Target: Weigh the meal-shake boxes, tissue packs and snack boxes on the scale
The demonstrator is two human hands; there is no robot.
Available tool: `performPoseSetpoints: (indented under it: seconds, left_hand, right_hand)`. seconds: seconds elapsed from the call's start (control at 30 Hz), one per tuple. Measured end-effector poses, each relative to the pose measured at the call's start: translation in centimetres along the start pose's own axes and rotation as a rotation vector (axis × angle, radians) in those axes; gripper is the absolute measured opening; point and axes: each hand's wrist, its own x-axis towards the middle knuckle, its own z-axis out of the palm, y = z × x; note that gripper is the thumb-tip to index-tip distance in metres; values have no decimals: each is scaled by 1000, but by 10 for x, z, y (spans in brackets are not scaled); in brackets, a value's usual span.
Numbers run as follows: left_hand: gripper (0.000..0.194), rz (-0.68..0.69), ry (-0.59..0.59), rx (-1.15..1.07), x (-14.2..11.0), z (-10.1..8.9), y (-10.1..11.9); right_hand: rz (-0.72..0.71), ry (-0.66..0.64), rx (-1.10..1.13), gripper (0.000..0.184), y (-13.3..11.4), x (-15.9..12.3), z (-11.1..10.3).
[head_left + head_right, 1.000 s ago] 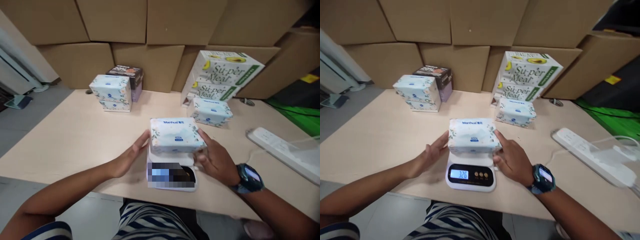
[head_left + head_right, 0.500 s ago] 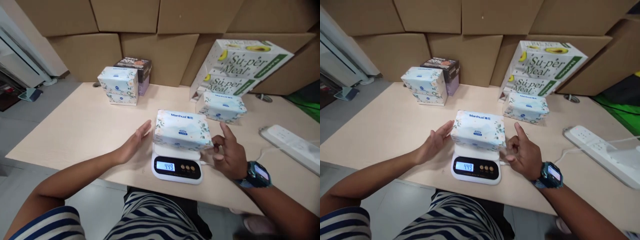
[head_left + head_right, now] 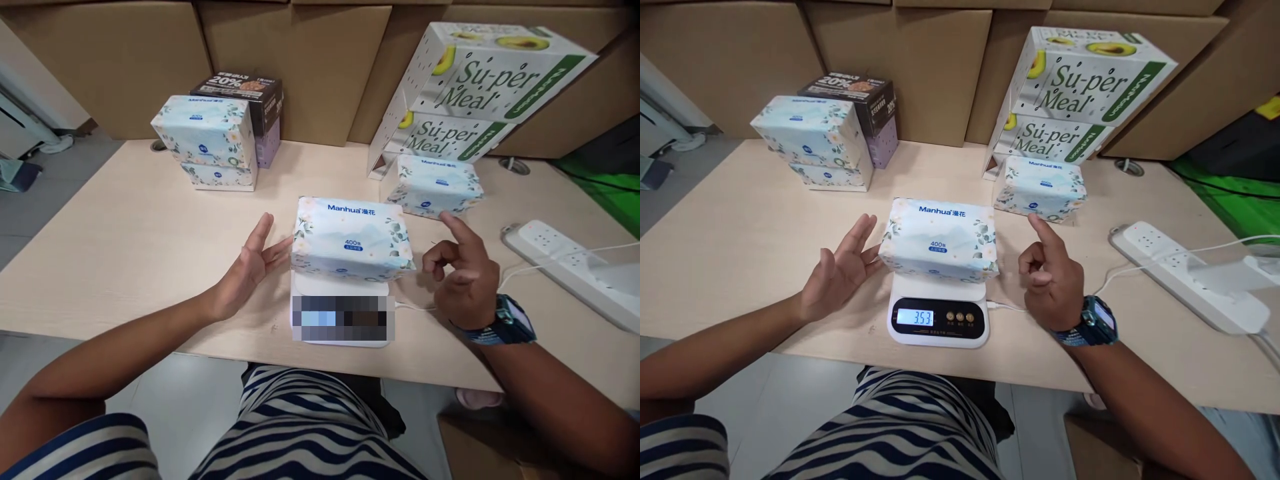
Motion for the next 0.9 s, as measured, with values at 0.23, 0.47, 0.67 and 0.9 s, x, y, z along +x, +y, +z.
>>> performPoseSetpoints:
  seconds: [0.23, 0.47, 0.67, 0.9]
  left_hand:
    - [75, -16, 46, -14, -1, -4, 2]
    - [73, -12, 41, -1, -4, -3, -2]
    - [82, -82, 123, 20, 1, 1, 5]
    - [86, -104, 107, 44, 3, 5, 12]
  right_hand:
    - [42, 18, 117, 65, 1, -3, 4]
    - [151, 15, 198, 68, 0, -4, 5]
    - [139, -142, 417, 76, -4, -8, 13]
    - [98, -196, 586, 93, -9, -8, 18]
